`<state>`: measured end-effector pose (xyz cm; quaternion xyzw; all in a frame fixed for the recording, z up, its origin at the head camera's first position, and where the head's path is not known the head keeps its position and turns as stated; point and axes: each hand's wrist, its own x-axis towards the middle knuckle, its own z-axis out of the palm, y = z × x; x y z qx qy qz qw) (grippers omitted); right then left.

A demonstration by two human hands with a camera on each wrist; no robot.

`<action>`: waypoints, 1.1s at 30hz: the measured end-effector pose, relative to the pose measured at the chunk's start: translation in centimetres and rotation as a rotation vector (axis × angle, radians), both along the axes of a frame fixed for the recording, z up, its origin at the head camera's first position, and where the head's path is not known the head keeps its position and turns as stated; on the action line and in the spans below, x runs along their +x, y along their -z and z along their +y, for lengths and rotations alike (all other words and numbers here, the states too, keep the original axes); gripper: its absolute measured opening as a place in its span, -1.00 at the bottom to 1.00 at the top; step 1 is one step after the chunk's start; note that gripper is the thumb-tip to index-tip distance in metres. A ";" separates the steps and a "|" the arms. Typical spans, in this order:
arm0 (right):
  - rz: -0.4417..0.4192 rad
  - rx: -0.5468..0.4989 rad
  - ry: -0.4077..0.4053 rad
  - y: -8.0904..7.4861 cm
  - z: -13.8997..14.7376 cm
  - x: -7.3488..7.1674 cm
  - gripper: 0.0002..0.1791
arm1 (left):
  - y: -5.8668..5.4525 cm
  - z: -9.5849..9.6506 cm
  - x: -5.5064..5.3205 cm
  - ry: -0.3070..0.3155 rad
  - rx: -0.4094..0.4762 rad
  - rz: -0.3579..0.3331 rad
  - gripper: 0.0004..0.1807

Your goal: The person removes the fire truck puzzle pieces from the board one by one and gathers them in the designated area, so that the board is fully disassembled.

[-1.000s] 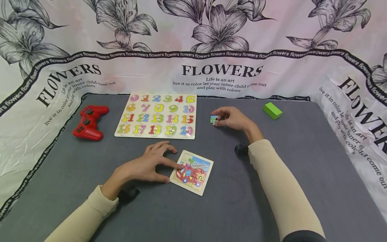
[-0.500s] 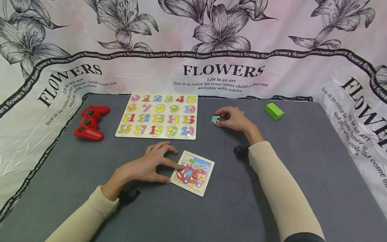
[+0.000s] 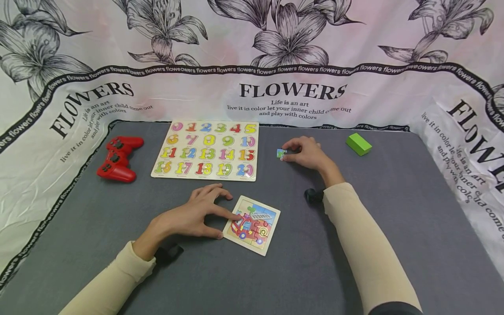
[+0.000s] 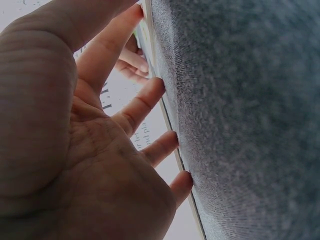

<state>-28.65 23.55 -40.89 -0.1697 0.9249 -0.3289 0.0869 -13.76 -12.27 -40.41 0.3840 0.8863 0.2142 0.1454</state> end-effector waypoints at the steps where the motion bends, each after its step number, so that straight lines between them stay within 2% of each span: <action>1: 0.010 0.001 0.005 0.0 -0.1 -0.1 -0.60 | 0.0 0.0 0.0 0.000 0.001 0.000 -0.43; 5: 0.037 0.006 0.022 0.0 -0.1 -0.4 -0.60 | 0.0 -0.1 0.0 0.001 0.002 -0.005 -0.43; 12: 0.021 0.006 0.093 0.2 0.1 -1.3 -0.58 | 0.0 0.0 0.0 0.008 0.007 -0.003 -0.43; 21: 0.029 0.001 0.116 0.2 0.4 -1.8 -0.57 | -0.1 0.1 0.0 0.008 -0.004 0.001 -0.42; 27: 0.016 -0.072 0.107 0.2 0.4 -1.1 -0.54 | -0.2 0.0 0.1 0.007 0.000 0.001 -0.42; 30: -0.010 -0.096 0.085 0.2 0.7 -0.1 -0.53 | -0.2 0.0 0.1 0.009 0.007 0.001 -0.42; 33: -0.040 -0.100 0.025 0.2 0.9 1.2 -0.54 | -0.2 0.0 0.1 0.010 0.008 -0.001 -0.42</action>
